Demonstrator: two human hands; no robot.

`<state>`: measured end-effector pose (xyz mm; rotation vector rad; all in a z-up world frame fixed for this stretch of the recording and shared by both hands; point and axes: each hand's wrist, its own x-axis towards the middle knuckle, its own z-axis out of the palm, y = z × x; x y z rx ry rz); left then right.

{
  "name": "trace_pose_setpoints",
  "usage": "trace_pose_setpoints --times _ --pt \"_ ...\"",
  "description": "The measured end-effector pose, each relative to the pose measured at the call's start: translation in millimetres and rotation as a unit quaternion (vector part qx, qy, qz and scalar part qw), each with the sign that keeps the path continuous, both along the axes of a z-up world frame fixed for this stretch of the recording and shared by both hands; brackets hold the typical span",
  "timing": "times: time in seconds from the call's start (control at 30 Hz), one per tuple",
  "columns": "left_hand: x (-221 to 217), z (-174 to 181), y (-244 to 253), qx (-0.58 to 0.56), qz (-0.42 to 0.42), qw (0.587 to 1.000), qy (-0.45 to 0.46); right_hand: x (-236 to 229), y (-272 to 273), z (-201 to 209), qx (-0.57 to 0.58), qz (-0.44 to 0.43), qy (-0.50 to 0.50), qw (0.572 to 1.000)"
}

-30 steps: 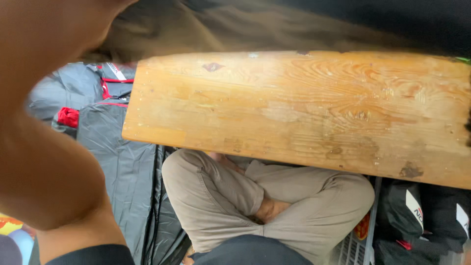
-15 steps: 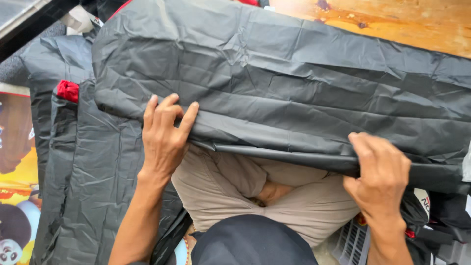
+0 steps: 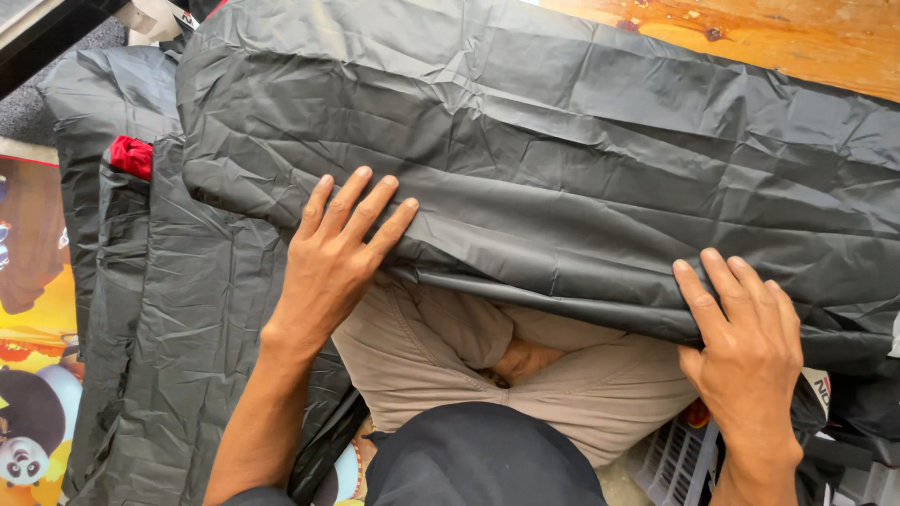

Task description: The person brushes a large black fabric piece with a small duster on a wooden table and then folds it multiple times into a compact square shape.

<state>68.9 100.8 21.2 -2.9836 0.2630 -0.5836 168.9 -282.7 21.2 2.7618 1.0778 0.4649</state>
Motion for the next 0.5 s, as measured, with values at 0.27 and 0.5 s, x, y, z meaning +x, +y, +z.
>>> trace_pose_setpoints --times 0.27,0.5 --pt "6.2 -13.9 -33.2 -0.041 -0.051 0.997 -0.036 -8.1 20.2 5.8 0.024 0.024 -0.020 0.999" --pt "-3.5 -12.3 -9.7 -0.058 -0.009 0.997 -0.051 -6.1 21.4 1.2 0.014 0.014 -0.001 1.000"
